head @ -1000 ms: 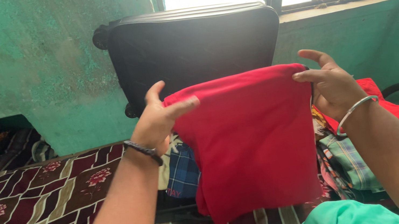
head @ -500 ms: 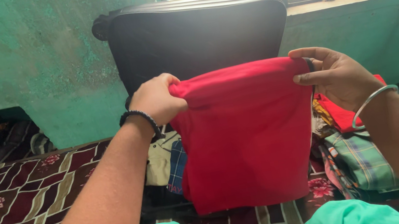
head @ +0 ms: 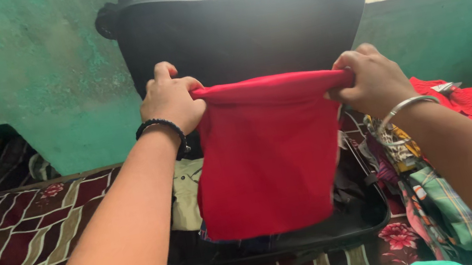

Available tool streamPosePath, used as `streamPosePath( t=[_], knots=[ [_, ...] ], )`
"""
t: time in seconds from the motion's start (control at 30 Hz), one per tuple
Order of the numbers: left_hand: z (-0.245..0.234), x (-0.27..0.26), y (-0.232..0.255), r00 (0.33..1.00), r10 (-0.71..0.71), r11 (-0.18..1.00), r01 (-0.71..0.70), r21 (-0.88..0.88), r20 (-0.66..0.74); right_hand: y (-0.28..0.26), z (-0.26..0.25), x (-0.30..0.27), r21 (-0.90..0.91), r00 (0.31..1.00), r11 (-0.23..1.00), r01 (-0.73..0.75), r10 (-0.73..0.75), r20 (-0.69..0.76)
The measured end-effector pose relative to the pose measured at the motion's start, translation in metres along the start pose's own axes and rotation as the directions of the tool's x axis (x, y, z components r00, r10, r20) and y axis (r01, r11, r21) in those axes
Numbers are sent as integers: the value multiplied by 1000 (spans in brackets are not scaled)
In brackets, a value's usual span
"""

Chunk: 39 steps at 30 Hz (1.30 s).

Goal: The person unfolds a red garment, a blue checkered shirt, and a light-colored shirt, placing each one onto a stack of clothes next to a suitcase.

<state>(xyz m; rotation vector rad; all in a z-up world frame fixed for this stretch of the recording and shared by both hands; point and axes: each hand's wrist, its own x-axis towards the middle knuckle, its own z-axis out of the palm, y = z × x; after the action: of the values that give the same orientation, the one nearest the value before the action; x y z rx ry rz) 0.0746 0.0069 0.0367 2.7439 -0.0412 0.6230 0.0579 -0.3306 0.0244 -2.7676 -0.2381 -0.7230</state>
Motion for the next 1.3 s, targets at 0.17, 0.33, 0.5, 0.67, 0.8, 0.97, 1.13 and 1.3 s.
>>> streamPosePath(
  t=[0.17,0.33,0.5,0.67,0.8,0.97,1.13,1.3],
  knots=[
    [43,29,-19,911,300,950,-258,176,-282,10,52,29,68,970,993,95,-76,-232],
    [70,2,-50,811,514,854,-451,261,-280,23,100,4,237,917,917,320,-236,-321],
    [91,-61,-84,885,423,899,-437,34,191,41,153,-78,522,979,853,3,-108,171],
    [107,-115,-97,795,226,974,-185,-130,563,53,181,-148,574,868,773,-270,-63,492],
    [119,-123,-107,732,169,971,-9,-239,660,53,184,-172,621,799,693,-367,-107,592],
    [140,-120,-124,506,139,934,218,-282,851,57,179,-180,544,670,748,-381,-182,720],
    [163,-114,-140,638,394,760,179,-624,662,79,197,-187,709,752,683,-176,-371,544],
    [173,-112,-133,643,195,418,629,-656,740,86,213,-178,665,736,555,-499,-134,664]
  ],
)
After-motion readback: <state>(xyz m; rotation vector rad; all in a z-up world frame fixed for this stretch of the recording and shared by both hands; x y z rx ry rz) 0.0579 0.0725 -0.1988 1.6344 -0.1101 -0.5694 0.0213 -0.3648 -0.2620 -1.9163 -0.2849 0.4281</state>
